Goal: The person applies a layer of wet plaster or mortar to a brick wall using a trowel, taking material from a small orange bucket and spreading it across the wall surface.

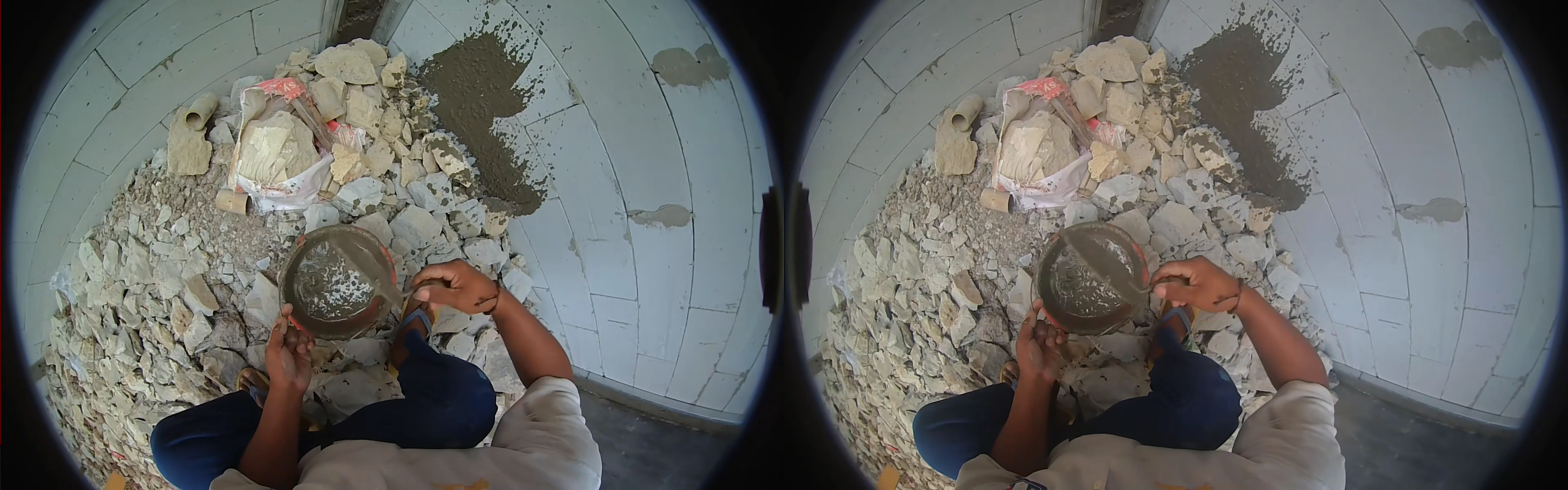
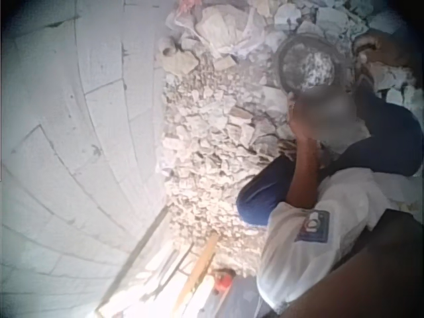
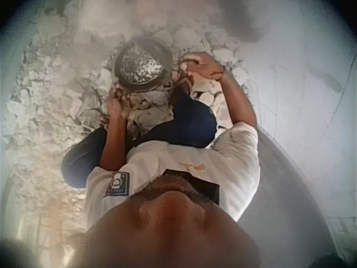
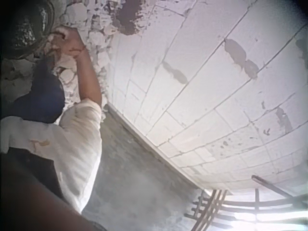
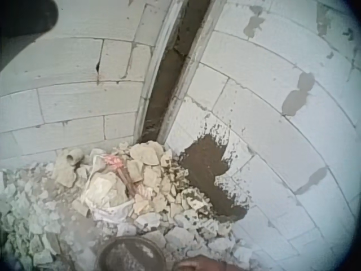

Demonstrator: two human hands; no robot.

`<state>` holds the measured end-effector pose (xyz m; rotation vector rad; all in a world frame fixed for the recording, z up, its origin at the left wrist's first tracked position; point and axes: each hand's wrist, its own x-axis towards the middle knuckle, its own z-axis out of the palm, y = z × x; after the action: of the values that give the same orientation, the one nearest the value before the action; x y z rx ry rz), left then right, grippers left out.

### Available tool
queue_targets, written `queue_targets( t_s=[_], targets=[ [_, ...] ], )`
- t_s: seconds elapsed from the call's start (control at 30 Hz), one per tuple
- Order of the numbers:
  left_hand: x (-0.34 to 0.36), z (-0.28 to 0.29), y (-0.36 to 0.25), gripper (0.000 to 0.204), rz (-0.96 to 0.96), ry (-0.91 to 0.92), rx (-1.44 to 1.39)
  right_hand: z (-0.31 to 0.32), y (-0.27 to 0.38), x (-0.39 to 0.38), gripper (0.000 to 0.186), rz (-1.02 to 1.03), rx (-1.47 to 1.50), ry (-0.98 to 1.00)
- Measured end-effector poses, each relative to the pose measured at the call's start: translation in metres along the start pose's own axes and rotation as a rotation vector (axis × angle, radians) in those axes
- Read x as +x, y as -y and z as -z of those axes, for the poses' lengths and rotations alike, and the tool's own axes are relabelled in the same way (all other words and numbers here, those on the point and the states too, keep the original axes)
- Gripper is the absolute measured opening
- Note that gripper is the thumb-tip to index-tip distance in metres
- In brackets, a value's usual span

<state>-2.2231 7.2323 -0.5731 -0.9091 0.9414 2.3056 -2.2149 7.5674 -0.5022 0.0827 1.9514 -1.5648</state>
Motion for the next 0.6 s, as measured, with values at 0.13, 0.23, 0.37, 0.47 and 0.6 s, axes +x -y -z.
queue_targets(
  t_s=[0.13, 0.23, 0.37, 0.47, 0.6],
  targets=[
    [0.0, 0.0, -0.001, 0.032, 0.006, 0.025, 0.008, 0.113, -0.001, -0.005, 0.025, -0.346, 0.369, -0.185],
    [-0.001, 0.0, -0.001, 0.032, 0.015, 0.039, 0.01, 0.204, 0.03, -0.01, 0.022, -0.456, 0.067, -0.932],
    [-0.001, -0.003, 0.0, 0.032, 0.019, 0.052, -0.015, 0.22, 0.096, -0.037, 0.023, 0.056, -0.151, -1.236],
    [0.0, -0.008, 0.001, 0.031, 0.025, 0.042, -0.035, 0.139, 0.107, -0.026, 0.035, 0.017, -0.846, -0.69],
    [-0.002, -0.012, 0.0, 0.031, 0.008, 0.024, -0.048, -0.004, 0.055, 0.038, 0.025, -0.251, -1.293, -0.093]
  ],
)
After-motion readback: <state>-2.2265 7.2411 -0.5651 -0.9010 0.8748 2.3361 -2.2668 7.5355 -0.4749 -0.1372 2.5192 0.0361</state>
